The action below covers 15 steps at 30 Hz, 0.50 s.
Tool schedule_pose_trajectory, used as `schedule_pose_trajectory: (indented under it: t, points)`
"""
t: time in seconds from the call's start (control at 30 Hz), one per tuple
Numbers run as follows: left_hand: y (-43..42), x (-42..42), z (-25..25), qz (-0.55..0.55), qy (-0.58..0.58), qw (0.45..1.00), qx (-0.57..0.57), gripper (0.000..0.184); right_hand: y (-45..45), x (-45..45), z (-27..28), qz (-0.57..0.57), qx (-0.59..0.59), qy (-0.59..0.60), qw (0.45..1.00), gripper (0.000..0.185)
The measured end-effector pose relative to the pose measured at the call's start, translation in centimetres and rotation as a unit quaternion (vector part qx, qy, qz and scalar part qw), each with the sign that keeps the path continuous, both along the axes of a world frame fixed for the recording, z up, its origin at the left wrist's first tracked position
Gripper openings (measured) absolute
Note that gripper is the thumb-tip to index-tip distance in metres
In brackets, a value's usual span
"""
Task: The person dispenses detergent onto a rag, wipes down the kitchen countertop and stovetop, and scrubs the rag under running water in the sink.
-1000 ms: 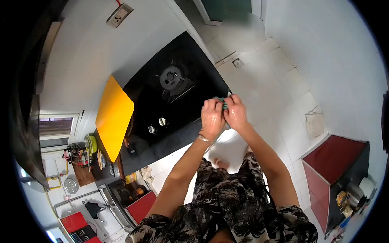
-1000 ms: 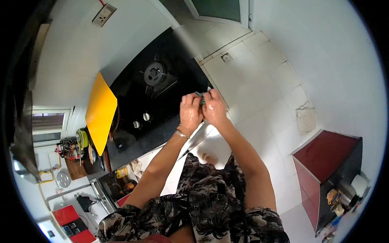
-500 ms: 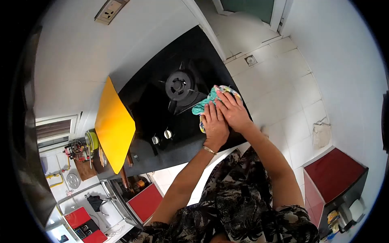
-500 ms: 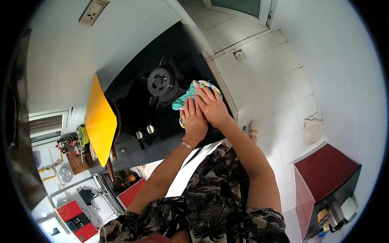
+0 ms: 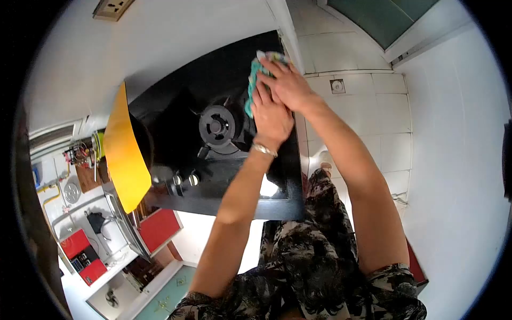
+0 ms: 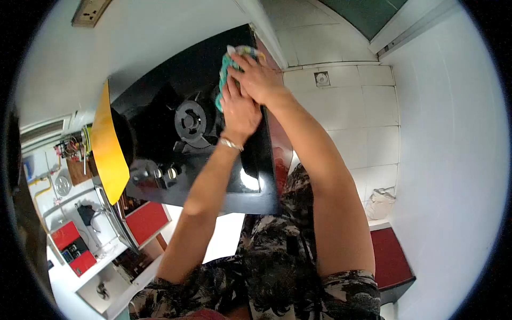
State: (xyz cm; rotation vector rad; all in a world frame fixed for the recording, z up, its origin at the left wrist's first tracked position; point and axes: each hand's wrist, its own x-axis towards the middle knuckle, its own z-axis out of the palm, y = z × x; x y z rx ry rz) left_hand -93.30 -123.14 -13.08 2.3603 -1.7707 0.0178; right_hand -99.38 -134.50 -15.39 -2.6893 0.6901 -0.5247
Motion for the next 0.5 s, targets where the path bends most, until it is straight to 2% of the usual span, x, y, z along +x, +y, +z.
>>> schedule_pose_trajectory:
  t: [0.1, 0.17, 0.27, 0.4, 0.5]
  points:
    - [-2.4, 3.1, -0.6, -0.022, -0.008, 1.000, 0.015, 0.080, -2.3, 2.2, 0.3, -0.017, 0.031, 0.067, 0.997, 0.055]
    - [-2.5, 3.3, 0.0, -0.011, -0.016, 0.998, 0.058, 0.078, -2.0, 2.4, 0.0, -0.026, 0.049, 0.064, 0.996, 0.057]
    - [-0.9, 3.0, -0.2, -0.016, 0.003, 0.998, 0.056, 0.074, -0.5, 1.7, 0.7, -0.057, 0.047, 0.065, 0.995, 0.059]
    - [3.3, -0.1, 0.7, -0.034, -0.021, 0.997, 0.063, 0.073, 4.3, -1.3, 0.3, -0.075, 0.029, 0.046, 0.996, 0.062]
    - [8.2, -2.5, 0.8, -0.044, 0.006, 0.997, 0.068, 0.072, 9.2, -4.1, -0.1, -0.064, 0.035, 0.014, 0.997, 0.062]
